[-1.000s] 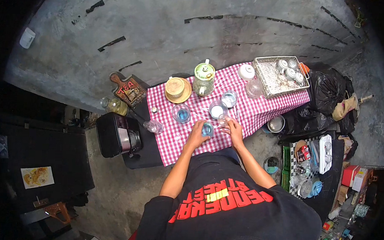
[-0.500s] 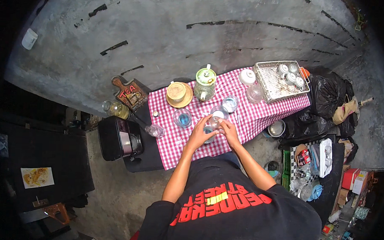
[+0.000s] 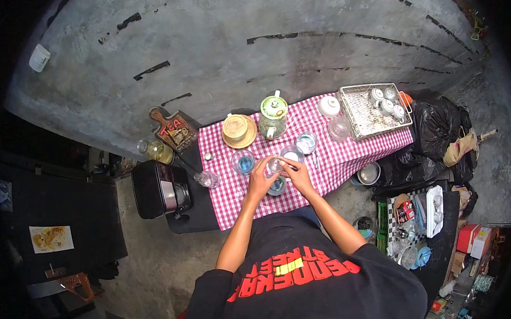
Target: Preparing multiple small glasses of a beverage by pouring from a teapot and adding vodka from a bottle.
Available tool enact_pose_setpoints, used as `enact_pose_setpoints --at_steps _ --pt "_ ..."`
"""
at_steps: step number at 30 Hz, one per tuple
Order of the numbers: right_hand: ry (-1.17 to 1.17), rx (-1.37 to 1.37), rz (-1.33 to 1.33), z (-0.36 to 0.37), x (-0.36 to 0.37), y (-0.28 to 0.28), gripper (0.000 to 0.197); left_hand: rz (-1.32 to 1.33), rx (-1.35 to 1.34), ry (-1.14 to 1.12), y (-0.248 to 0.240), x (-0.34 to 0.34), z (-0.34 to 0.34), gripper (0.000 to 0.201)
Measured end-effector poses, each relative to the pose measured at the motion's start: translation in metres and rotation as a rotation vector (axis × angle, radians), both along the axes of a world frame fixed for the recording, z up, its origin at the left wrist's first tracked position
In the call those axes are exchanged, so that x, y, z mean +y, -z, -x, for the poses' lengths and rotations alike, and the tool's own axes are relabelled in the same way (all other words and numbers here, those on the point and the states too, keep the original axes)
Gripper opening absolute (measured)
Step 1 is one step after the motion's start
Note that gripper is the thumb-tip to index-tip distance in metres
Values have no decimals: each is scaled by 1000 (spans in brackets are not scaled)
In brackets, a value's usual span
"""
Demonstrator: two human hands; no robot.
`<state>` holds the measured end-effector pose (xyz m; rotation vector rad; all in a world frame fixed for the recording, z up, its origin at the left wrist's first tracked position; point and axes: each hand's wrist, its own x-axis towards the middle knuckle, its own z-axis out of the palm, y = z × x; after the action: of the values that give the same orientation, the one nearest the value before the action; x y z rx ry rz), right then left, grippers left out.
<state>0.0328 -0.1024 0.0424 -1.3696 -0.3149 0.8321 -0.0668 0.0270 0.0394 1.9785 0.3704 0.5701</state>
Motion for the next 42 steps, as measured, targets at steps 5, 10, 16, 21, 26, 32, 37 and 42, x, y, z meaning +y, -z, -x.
enact_pose_setpoints --at_steps 5,10,16,21,26,32,37,42 --pt "-20 -193 134 0 6 -6 32 -69 16 -56 3 8 0 50" --pt "57 -227 90 -12 8 23 28 -351 93 -81 3 23 -4 51" --pt "119 -340 138 -32 14 24 30 -458 127 -58 17 49 -14 49" --pt "228 -441 100 -63 28 11 31 -480 150 -45 24 60 -23 47" --pt "293 -495 90 -96 53 -9 25 -491 184 -29 36 64 -23 48" --pt "293 -612 157 -137 85 -8 30 -495 193 -22 36 63 -20 49" --pt "315 -622 307 -168 113 10 46 -495 232 -41 32 60 -22 52" --pt "209 -591 474 -191 135 23 71 -484 267 -35 29 60 -24 52"
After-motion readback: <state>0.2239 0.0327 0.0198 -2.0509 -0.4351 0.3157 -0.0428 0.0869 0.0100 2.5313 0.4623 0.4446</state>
